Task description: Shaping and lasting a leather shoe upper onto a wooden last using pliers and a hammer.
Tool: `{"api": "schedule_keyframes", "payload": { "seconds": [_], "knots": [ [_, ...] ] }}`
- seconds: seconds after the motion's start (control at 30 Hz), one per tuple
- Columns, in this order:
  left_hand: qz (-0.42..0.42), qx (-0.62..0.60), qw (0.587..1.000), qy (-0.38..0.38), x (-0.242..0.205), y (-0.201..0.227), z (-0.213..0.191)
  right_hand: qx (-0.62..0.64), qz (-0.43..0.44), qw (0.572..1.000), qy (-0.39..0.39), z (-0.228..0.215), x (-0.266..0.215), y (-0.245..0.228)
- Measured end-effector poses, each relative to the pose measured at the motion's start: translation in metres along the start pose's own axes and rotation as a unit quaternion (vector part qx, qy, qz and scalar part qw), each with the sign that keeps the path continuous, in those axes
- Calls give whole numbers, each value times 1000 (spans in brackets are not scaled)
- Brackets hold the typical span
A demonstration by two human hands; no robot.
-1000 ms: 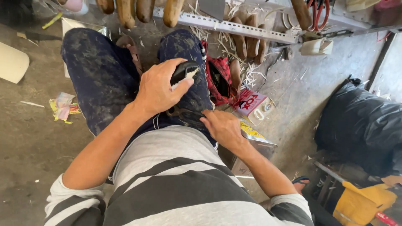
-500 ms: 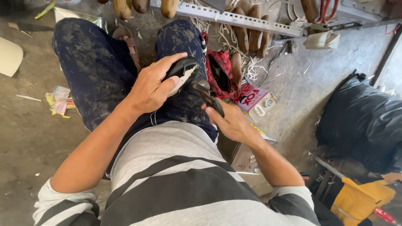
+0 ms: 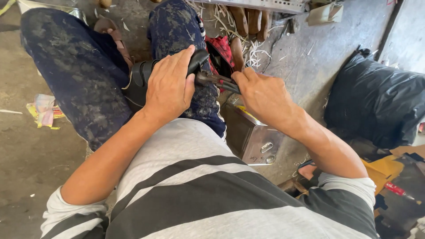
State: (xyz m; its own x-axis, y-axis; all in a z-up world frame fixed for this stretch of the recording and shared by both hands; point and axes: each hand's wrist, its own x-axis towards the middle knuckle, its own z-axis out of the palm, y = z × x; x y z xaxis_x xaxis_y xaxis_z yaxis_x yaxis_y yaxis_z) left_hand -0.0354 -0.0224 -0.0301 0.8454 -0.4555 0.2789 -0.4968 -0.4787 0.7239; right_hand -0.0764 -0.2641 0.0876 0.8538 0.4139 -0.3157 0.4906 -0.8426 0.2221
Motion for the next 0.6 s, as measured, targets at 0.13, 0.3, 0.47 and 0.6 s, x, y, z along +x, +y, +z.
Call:
{"api": "schedule_keyframes", "payload": {
  "seconds": [0.13, 0.3, 0.47, 0.6],
  "knots": [
    [18, 20, 999, 21, -2, -7, 2, 74, 18, 994, -79, -12, -6, -17],
    [17, -5, 1000, 24, 8, -15, -19, 190, 26, 980, -48, -7, 6, -24],
    [-85, -43, 994, -53, 26, -23, -54, 572, 85, 795, -184, -14, 16, -7],
    [-33, 27, 999, -4, 29, -26, -48, 625, 102, 744, -213, -2, 17, -7]
  ]
}}
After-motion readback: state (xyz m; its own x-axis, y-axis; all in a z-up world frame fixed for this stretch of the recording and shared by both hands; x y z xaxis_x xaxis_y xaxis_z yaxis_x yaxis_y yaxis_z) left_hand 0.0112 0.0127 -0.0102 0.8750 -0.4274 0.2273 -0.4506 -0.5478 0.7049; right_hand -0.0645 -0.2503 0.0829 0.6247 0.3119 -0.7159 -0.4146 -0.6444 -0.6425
